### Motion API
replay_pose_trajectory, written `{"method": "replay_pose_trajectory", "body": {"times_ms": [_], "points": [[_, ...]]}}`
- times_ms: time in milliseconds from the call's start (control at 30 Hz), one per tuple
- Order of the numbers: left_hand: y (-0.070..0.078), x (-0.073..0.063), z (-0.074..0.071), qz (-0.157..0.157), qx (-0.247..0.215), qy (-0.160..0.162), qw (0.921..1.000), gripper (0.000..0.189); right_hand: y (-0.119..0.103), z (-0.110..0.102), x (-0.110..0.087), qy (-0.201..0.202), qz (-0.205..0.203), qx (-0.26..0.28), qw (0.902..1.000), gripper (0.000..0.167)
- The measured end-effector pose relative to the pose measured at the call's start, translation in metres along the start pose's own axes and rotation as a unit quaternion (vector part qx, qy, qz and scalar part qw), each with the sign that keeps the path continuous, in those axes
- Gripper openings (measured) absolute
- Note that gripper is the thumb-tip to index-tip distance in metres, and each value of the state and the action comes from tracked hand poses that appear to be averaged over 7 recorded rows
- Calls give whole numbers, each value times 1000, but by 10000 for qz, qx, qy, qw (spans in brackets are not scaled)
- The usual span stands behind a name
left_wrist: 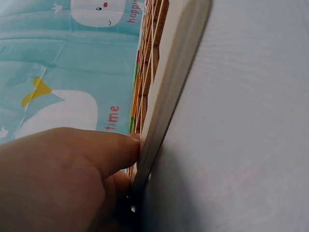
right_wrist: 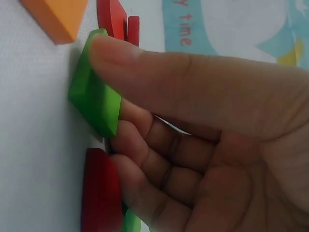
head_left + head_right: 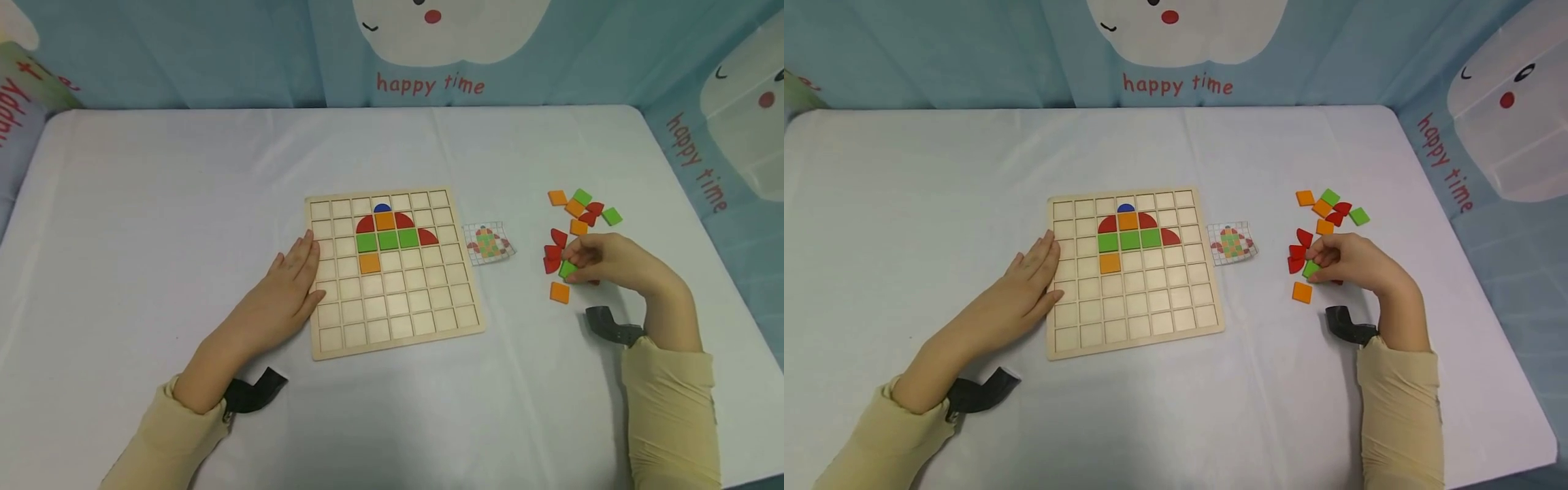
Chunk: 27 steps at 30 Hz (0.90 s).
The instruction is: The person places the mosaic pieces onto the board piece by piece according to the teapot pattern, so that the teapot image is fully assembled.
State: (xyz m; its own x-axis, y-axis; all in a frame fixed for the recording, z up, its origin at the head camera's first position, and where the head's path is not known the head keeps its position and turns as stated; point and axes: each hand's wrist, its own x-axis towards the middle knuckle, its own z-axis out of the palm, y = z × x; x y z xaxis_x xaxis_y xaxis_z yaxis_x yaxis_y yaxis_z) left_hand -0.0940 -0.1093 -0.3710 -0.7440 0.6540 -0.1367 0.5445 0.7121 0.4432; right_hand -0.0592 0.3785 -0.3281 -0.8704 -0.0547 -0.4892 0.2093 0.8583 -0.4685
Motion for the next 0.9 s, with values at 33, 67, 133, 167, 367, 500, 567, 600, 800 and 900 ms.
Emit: {"method": "replay_pose_trajectory", "body": {"times_ms": [33,67,133,167,367,500,567,600,800,900], "points": [[0,0,0,-6,-2,-5,10000,66,-1,0,0,1,-22,-20,10000,28],[0,-1,0,-10,-3,-18,10000,66,-1,0,0,0,-44,-37,10000,28],[0,-1,0,-16,0,-32,10000,66,-2,1,0,-4,-46,-49,10000,27],[0,-1,-1,-19,8,-40,10000,66,-3,1,1,-5,-37,-40,10000,26],[-1,-2,-2,-64,13,-87,9999,66,-4,3,3,12,25,-63,10000,26],[0,1,-3,4,50,-81,10000,66,-4,3,2,133,40,-164,9998,26],[0,2,-4,43,74,-70,9999,65,-4,2,1,187,35,-179,9997,27],[0,3,-4,48,72,-73,9999,65,-4,2,1,207,15,-165,9996,26],[0,4,-4,5,66,-120,9999,66,-5,3,2,233,-166,-145,9995,25],[0,3,-3,-28,36,-139,9999,66,-5,3,3,206,-191,-136,9995,25]]}}
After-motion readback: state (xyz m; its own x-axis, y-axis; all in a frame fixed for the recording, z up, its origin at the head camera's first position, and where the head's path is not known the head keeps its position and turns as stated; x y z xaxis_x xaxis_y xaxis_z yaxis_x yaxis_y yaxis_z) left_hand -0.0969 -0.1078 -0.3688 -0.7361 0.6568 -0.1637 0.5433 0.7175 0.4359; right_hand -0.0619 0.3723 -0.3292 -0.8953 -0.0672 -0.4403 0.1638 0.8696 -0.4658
